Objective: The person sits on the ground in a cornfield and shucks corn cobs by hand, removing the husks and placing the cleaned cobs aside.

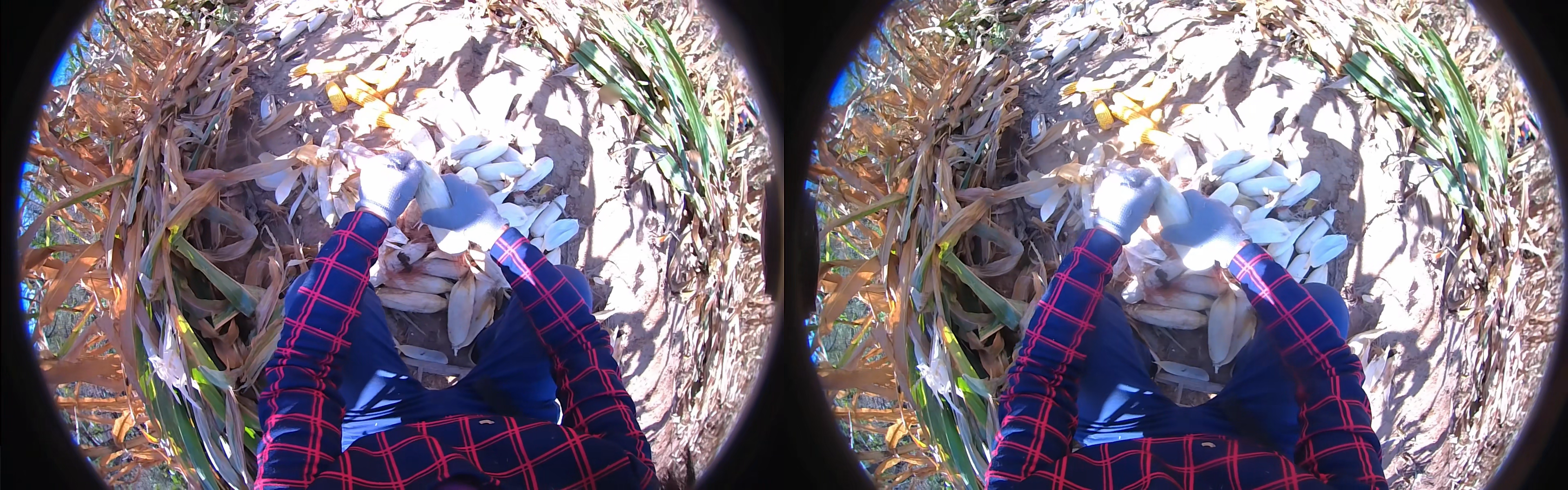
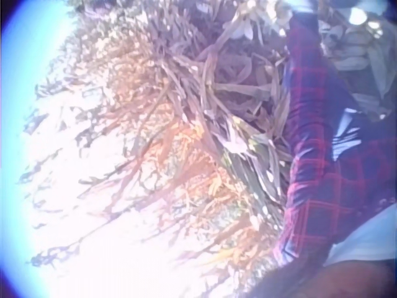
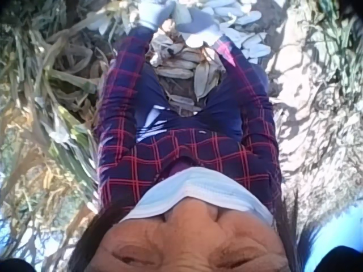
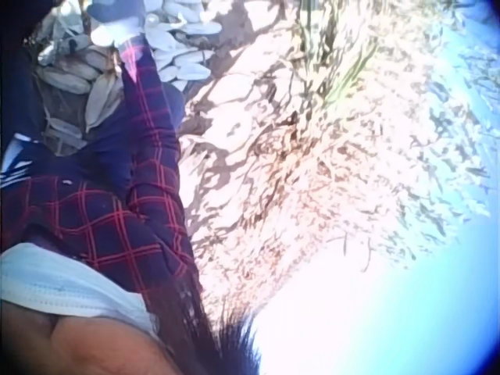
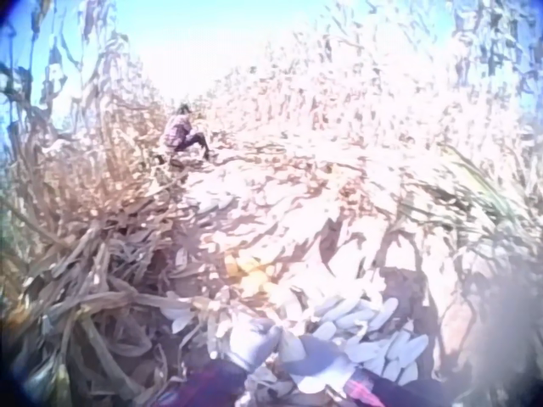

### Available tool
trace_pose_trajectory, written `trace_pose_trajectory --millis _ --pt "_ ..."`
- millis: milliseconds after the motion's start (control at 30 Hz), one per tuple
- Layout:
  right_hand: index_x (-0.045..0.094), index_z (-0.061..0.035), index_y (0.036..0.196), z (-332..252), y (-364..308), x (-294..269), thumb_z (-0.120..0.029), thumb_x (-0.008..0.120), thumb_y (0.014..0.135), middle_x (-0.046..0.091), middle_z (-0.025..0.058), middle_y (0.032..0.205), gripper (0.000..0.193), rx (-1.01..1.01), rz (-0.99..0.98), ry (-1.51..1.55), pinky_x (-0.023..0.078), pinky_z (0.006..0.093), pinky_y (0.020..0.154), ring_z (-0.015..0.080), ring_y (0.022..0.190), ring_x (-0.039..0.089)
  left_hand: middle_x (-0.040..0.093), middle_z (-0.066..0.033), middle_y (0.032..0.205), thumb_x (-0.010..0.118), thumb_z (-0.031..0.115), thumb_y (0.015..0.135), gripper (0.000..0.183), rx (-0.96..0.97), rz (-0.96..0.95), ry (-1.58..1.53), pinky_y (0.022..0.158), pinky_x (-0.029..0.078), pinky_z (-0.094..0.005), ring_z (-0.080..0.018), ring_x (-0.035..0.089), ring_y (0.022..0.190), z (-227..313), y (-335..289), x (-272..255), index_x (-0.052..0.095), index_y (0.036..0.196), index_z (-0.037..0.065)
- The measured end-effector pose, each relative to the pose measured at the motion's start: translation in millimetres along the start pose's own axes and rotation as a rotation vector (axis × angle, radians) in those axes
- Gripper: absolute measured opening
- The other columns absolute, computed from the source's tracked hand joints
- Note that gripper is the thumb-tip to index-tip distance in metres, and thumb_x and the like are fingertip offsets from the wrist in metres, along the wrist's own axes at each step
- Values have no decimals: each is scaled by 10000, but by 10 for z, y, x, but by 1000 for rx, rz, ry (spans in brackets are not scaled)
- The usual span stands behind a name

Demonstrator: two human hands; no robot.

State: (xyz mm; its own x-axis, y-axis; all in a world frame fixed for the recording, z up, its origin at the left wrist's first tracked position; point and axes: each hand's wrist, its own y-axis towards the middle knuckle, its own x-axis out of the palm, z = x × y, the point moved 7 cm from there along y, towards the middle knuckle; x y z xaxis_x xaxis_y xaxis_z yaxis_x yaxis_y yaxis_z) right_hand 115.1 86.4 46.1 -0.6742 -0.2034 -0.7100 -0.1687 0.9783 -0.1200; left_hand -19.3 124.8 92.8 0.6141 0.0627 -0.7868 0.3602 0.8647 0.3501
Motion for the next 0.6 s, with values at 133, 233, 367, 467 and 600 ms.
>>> trace_pose_trajectory --millis 133,233,367,467,600 --pt "545 -52 1119 -10 23 -30 -459 721 644 642 188 971 649 4 26 -30 487 392 781 322 901 634 645 -122 729 471 194 833 237 -152 58 -78 671 488 -366 -278 625 699 -103 12 74 652 772 53" --pt "517 -43 1159 -69 20 -67 -451 716 666 626 195 996 670 -66 62 47 481 401 793 327 923 622 659 -120 787 492 166 820 204 -208 61 -70 701 489 -371 -290 629 748 -214 9 150 661 777 58" --pt "505 -46 1196 -53 53 -92 -436 722 672 617 192 1015 688 -138 92 178 478 395 805 314 944 616 650 -122 803 517 161 809 193 -148 64 -66 704 486 -354 -268 626 754 -281 16 164 658 785 32" --pt "519 -47 1186 -11 109 -136 -424 723 664 619 183 1026 675 -123 109 186 479 381 814 300 949 618 619 -122 821 515 180 830 207 -246 83 -400 660 499 -335 -232 627 765 -335 3 191 636 866 15" --pt "479 3 1235 45 144 -157 -386 745 639 612 207 1056 760 -76 44 200 473 369 843 290 990 606 590 -91 805 498 264 886 278 -608 -41 -1009 582 529 -295 -171 621 743 -258 -69 307 595 980 21"
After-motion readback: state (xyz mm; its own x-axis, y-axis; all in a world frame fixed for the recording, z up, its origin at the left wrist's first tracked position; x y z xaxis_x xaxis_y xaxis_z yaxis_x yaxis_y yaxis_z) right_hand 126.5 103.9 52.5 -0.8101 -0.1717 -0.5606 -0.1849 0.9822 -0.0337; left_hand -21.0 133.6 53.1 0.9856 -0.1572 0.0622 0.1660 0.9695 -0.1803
